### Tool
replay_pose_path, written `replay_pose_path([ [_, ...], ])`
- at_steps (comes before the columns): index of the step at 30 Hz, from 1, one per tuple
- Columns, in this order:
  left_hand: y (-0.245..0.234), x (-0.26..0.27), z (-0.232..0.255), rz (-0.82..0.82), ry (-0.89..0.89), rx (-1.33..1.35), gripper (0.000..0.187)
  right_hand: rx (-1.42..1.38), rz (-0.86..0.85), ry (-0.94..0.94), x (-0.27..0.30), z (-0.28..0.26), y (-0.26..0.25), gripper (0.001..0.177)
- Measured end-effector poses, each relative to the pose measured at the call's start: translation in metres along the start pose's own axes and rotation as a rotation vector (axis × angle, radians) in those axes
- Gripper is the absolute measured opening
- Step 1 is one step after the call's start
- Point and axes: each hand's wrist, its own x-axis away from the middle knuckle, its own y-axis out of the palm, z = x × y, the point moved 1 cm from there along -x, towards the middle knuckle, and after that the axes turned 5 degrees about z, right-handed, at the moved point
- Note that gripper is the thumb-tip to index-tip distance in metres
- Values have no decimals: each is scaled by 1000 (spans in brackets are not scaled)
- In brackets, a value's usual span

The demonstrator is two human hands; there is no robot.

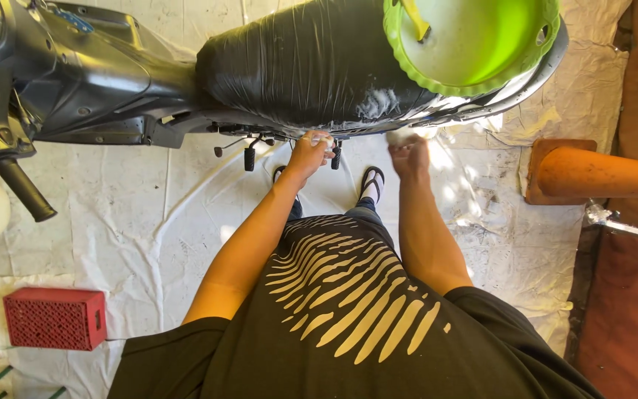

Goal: The person rinses the rear wheel and tire of a motorcycle using a hose. They then dip a sponge into a green bucket of soapy water and scrub the motorcycle seat and surrounding body panels with the sponge.

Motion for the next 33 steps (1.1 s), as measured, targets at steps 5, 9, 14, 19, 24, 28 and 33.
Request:
replay_pose_path([
  [5, 19, -4, -2, -34, 8, -69, 34, 295, -185, 37, -2, 36, -26, 64],
  [9, 37, -11, -5, -45, -8, -169, 35, 634, -391, -20, 125, 18, 16, 93],
  [14, 52, -18, -5, -131, 7, -28, 50, 1069, -628, -3, 195, 11, 35, 83],
  [19, 47, -2, 12, -201, 113, -138, 45, 936, -464, -238, 163, 31, 22, 34],
  [24, 32, -8, -10, -178, 47, -141, 55, 929, -65, -678, 62, 23, 1, 34],
  [28, 8, -7, -18, -122, 17, -154, 48, 1150, 44, -624, 10, 40, -15, 46],
  [33, -15, 3, -12, -70, 5, -92, 51, 1290, -107, -451, 28, 72, -4, 39],
])
